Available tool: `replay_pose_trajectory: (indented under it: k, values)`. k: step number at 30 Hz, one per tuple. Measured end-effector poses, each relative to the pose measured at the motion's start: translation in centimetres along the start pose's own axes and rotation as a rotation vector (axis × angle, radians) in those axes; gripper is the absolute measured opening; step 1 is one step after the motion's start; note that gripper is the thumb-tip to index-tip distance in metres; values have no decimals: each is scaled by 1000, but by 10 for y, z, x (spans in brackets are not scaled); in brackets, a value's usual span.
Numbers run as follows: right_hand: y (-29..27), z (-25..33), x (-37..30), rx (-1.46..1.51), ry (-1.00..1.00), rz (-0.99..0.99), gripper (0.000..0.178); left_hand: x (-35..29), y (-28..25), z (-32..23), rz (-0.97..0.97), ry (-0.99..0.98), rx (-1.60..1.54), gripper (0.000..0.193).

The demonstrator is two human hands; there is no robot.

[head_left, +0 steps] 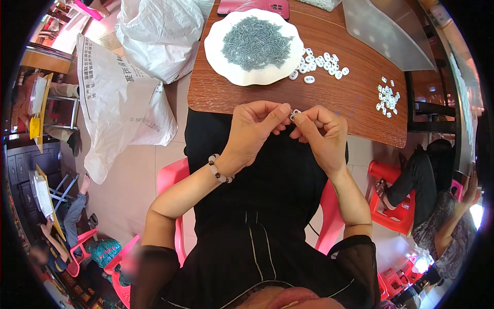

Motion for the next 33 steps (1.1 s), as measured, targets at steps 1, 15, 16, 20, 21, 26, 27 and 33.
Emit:
replay_pose_trajectory:
  k: [1, 15, 16, 20, 21, 26, 27, 33]
  values:
    - [1, 0, 0, -3, -6, 10, 14, 0, 0, 0, -1, -1, 0, 22]
    - [4, 1, 0, 31, 4, -27, 14, -2, 0, 0, -35, 47, 11, 17]
    - [4, 1, 0, 37, 9, -29, 14, -2, 1, -1, -33, 47, 10, 17]
    - [2, -1, 0, 37, 15, -26, 14, -2, 1, -1, -48, 39, 6, 19]
    - [1, -1, 0, 40, 14, -21, 14, -2, 1, -1, -56, 30, 12, 19]
    - [-10, 5, 0, 65, 10, -64, 13, 0, 8, -6, -11, 5, 7, 20]
    - [-18, 8, -1, 68, 5, -89, 13, 1, 11, -8, -12, 10, 21, 20]
    - [-74, 34, -10, 129, -163, -298, 12, 17, 44, -39, 85, 230, 739, 16]
Point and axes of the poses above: each hand's wrist, its own x-axis towards the middle knuckle, its own y-axis out of the palm, z = x × y, the point moved 8 cm from there along x, towards the middle knuckle, and after that the axes turned 5 degrees about z, right-handed, at the moved point
